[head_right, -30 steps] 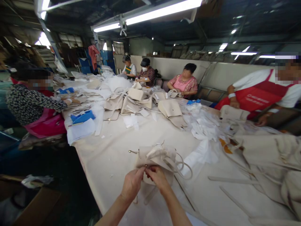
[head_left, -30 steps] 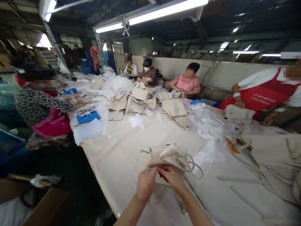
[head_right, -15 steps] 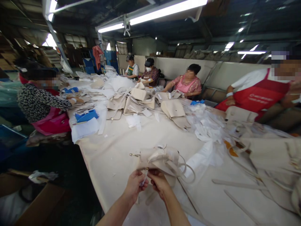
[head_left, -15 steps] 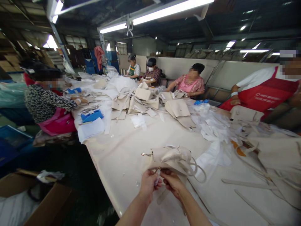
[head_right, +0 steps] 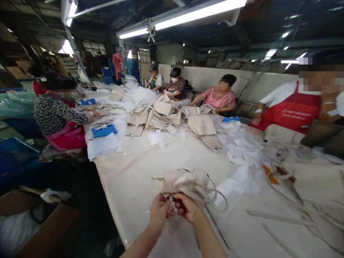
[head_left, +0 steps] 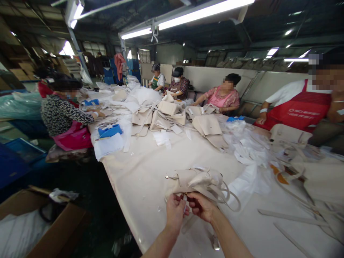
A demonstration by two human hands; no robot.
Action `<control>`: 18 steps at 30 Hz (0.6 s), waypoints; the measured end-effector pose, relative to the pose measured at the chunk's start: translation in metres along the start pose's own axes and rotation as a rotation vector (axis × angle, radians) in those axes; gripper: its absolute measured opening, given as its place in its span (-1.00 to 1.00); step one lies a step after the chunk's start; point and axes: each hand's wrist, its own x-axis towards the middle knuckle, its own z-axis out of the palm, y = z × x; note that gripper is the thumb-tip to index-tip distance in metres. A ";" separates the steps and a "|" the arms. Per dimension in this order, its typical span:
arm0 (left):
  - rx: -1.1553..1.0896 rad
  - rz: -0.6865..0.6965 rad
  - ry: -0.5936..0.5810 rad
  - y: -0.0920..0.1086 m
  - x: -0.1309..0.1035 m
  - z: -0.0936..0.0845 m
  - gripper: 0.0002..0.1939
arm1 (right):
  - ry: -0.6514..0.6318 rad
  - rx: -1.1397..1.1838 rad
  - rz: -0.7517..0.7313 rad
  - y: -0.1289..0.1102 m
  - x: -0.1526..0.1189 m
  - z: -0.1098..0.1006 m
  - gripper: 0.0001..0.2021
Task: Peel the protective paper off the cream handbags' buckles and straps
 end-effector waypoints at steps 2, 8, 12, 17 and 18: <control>-0.006 0.014 0.019 -0.004 -0.002 0.002 -0.48 | 0.002 -0.027 0.025 -0.002 0.000 -0.005 -0.86; -0.064 0.004 0.047 -0.014 -0.007 0.013 -0.44 | -0.114 -0.104 0.089 -0.007 0.002 -0.013 -0.90; -0.094 -0.002 0.042 -0.015 -0.006 0.015 -0.43 | -0.220 -0.092 0.086 -0.006 -0.001 -0.008 -0.85; -0.099 0.055 0.010 -0.016 -0.005 0.015 -0.43 | -0.279 -0.045 0.105 0.001 0.004 -0.001 -0.84; -0.097 0.075 0.005 -0.016 -0.005 0.015 -0.43 | -0.282 -0.034 0.107 0.002 0.006 0.000 -0.84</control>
